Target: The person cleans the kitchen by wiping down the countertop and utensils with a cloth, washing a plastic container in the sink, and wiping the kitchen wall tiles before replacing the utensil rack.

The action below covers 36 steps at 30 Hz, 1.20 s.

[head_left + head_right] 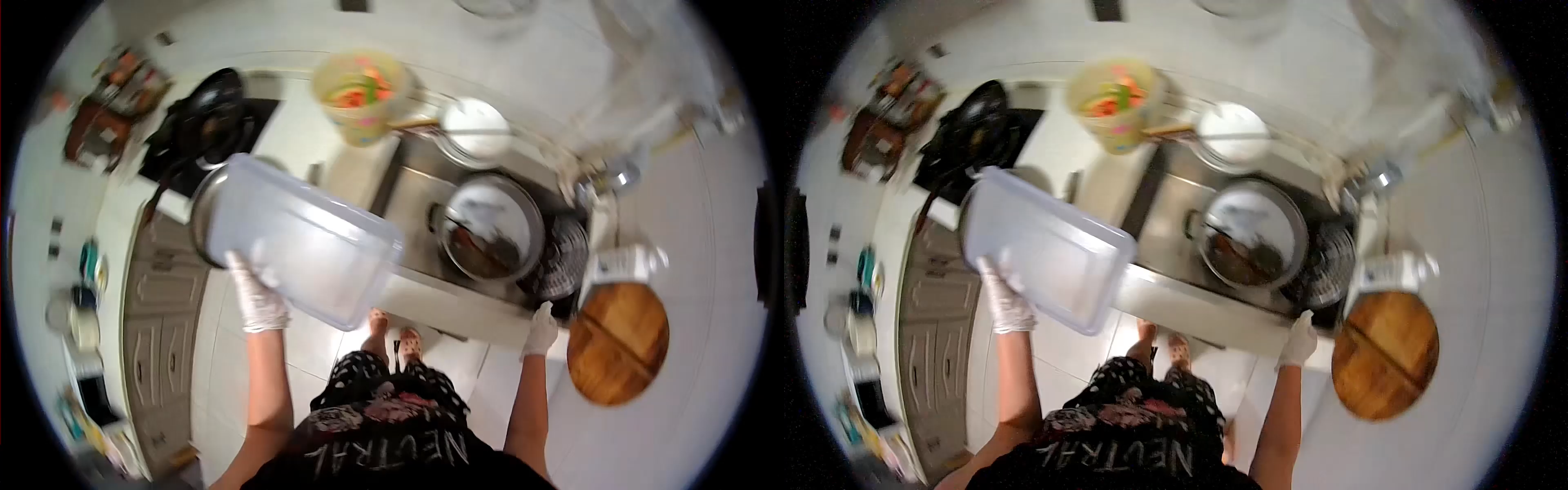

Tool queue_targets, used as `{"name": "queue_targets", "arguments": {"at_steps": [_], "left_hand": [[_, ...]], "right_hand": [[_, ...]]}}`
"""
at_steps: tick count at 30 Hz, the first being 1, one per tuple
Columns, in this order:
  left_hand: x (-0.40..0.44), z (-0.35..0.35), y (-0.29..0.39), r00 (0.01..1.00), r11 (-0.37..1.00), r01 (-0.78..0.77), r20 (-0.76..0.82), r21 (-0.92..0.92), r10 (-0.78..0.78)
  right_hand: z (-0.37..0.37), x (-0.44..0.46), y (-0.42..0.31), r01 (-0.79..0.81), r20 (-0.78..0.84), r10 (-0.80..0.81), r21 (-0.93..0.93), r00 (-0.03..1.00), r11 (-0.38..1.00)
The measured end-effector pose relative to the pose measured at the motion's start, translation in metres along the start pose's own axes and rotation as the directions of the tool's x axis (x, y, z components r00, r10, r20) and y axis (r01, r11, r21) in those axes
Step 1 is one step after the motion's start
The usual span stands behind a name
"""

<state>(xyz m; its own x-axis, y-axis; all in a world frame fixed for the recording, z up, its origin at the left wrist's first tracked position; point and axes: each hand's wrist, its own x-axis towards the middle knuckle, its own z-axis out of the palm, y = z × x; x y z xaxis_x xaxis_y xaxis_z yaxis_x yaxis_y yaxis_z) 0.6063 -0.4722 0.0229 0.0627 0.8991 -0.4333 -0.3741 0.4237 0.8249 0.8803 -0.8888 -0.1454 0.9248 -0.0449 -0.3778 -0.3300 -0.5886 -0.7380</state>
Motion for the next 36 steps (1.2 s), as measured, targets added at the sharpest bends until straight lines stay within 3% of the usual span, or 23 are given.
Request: {"name": "queue_targets", "arguments": {"at_steps": [2, 4, 6, 7, 9, 10, 11, 12, 13, 14, 15, 16, 17, 19, 20, 23, 24, 27, 28, 29, 31, 33, 36], "left_hand": [[-0.014, -0.005, -0.001, 0.999, 0.999, -0.021, -0.034, -0.035, 0.019], [-0.021, -0.021, -0.006, 0.997, 0.991, 0.067, 0.05, -0.116, -0.061], [-0.031, -0.038, -0.006, 0.983, 0.956, 0.17, 0.108, -0.238, -0.148], [-0.036, -0.045, -0.003, 0.973, 0.931, 0.217, 0.145, -0.294, -0.181], [-0.051, -0.05, 0.001, 0.996, 0.971, 0.073, -0.036, -0.227, -0.084], [-0.032, -0.089, -0.012, 1.0, 0.992, -0.026, 0.007, 0.121, 0.025], [-0.019, -0.125, -0.024, 0.992, 0.884, -0.124, 0.068, 0.451, 0.105], [-0.041, -0.126, -0.005, 1.0, 0.976, -0.025, -0.001, 0.214, 0.025], [-0.048, -0.137, 0.01, 0.973, 0.996, 0.018, 0.231, -0.088, 0.003], [-0.052, -0.15, 0.024, 0.889, 0.926, 0.117, 0.453, -0.358, 0.063], [-0.07, -0.152, 0.051, 0.869, 0.852, 0.16, 0.481, -0.498, 0.118], [-0.088, -0.154, 0.079, 0.845, 0.756, 0.216, 0.506, -0.618, 0.172], [-0.082, -0.176, 0.086, 0.832, 0.81, 0.16, 0.519, -0.564, 0.197], [-0.067, -0.224, 0.101, 0.805, 0.899, 0.031, 0.544, -0.438, 0.237], [-0.067, -0.239, 0.109, 0.844, 0.835, 0.115, 0.497, -0.538, 0.204], [-0.06, -0.289, 0.145, 0.837, 0.778, 0.146, 0.495, -0.612, 0.233], [-0.048, -0.313, 0.148, 0.841, 0.736, 0.169, 0.485, -0.655, 0.238], [-0.018, -0.39, 0.14, 0.944, 0.923, -0.013, 0.299, -0.384, 0.138], [-0.037, -0.376, 0.176, 0.929, 0.904, -0.037, 0.319, -0.426, 0.189], [-0.034, -0.381, 0.192, 0.914, 0.896, -0.062, 0.335, -0.44, 0.228], [-0.024, -0.399, 0.214, 0.886, 0.874, -0.102, 0.357, -0.474, 0.297], [-0.007, -0.426, 0.232, 0.897, 0.876, -0.203, 0.274, -0.439, 0.345], [0.023, -0.45, 0.251, 0.91, 0.851, -0.296, 0.143, -0.433, 0.389]], "right_hand": [[0.037, 0.003, -0.044, 0.271, 0.455, -0.237, -0.011, 0.859, 0.962], [0.071, -0.097, -0.167, 0.379, 0.616, -0.421, 0.207, 0.666, 0.902], [0.097, -0.155, -0.187, 0.119, 0.63, -0.549, 0.592, 0.549, 0.797], [0.11, -0.172, -0.178, -0.274, 0.664, -0.507, 0.717, 0.55, 0.641], [0.139, -0.213, -0.204, -0.33, 0.68, -0.586, 0.729, 0.441, 0.599], [0.133, -0.248, -0.237, -0.373, 0.721, -0.582, 0.693, 0.377, 0.617], [0.13, -0.27, -0.25, 0.064, 0.629, -0.722, 0.74, 0.288, 0.67], [0.128, -0.29, -0.259, 0.486, 0.548, -0.827, 0.692, 0.128, 0.534], [0.133, -0.307, -0.265, 0.797, 0.488, -0.87, 0.554, -0.078, 0.24], [0.154, -0.326, -0.261, 0.809, 0.386, -0.842, 0.579, -0.377, -0.097], [0.16, -0.349, -0.251, 0.776, 0.342, -0.768, 0.556, -0.541, -0.299], [0.174, -0.368, -0.244, 0.686, 0.342, -0.651, 0.613, -0.677, -0.391], [0.188, -0.388, -0.239, 0.58, 0.326, -0.516, 0.667, -0.792, -0.467], [0.207, -0.43, -0.233, 0.546, 0.372, -0.488, 0.789, -0.789, -0.281], [0.218, -0.452, -0.232, 0.529, 0.4, -0.472, 0.829, -0.786, -0.178], [0.267, -0.515, -0.241, 0.468, 0.372, -0.413, 0.869, -0.831, -0.159], [0.297, -0.53, -0.238, 0.474, 0.329, -0.459, 0.846, -0.825, -0.246], [0.373, -0.586, -0.261, 0.525, 0.315, -0.481, 0.751, -0.818, -0.4], [0.402, -0.604, -0.271, 0.545, 0.282, -0.55, 0.735, -0.786, -0.403], [0.414, -0.62, -0.296, 0.532, 0.282, -0.477, 0.649, -0.832, -0.544], [0.448, -0.639, -0.324, 0.457, 0.185, -0.474, 0.69, -0.861, -0.561], [0.461, -0.658, -0.325, 0.652, 0.358, -0.549, 0.496, -0.755, -0.574], [0.477, -0.674, -0.32, 0.604, 0.335, -0.505, 0.505, -0.795, -0.616]]}}
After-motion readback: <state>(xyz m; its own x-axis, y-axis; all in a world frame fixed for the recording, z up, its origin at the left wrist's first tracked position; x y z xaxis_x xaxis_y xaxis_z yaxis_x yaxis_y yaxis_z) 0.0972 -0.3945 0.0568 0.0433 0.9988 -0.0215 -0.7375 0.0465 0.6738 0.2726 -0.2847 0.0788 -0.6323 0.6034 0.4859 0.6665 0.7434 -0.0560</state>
